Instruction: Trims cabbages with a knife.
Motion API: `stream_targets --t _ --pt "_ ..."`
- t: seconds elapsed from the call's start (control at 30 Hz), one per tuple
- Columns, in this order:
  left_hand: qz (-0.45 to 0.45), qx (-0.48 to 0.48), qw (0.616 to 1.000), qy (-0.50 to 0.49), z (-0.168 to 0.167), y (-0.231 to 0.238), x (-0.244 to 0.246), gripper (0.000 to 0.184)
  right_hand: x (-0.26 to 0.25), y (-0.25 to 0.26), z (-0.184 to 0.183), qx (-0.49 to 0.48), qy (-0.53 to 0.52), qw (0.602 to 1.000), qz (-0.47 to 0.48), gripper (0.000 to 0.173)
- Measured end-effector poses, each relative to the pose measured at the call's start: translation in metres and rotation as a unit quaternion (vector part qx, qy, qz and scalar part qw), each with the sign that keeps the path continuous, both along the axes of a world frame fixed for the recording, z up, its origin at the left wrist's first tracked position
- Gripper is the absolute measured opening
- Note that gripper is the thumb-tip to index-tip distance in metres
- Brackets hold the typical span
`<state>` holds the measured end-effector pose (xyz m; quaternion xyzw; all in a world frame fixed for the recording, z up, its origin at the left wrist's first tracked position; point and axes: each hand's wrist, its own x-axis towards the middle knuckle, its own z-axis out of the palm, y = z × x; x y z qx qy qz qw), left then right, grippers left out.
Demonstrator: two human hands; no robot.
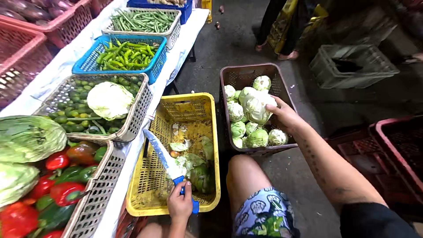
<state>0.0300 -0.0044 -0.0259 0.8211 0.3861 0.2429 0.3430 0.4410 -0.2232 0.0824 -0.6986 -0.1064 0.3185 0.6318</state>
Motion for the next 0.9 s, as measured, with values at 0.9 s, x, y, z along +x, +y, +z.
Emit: stream_targets --t 0.9 --pt "-0.029 -0.248 0.967 -0.043 0.116 -0.064 -0.050 0.052 -0.250 0.008 -0.015 0.364 0.422 0.823 0.111 0.108"
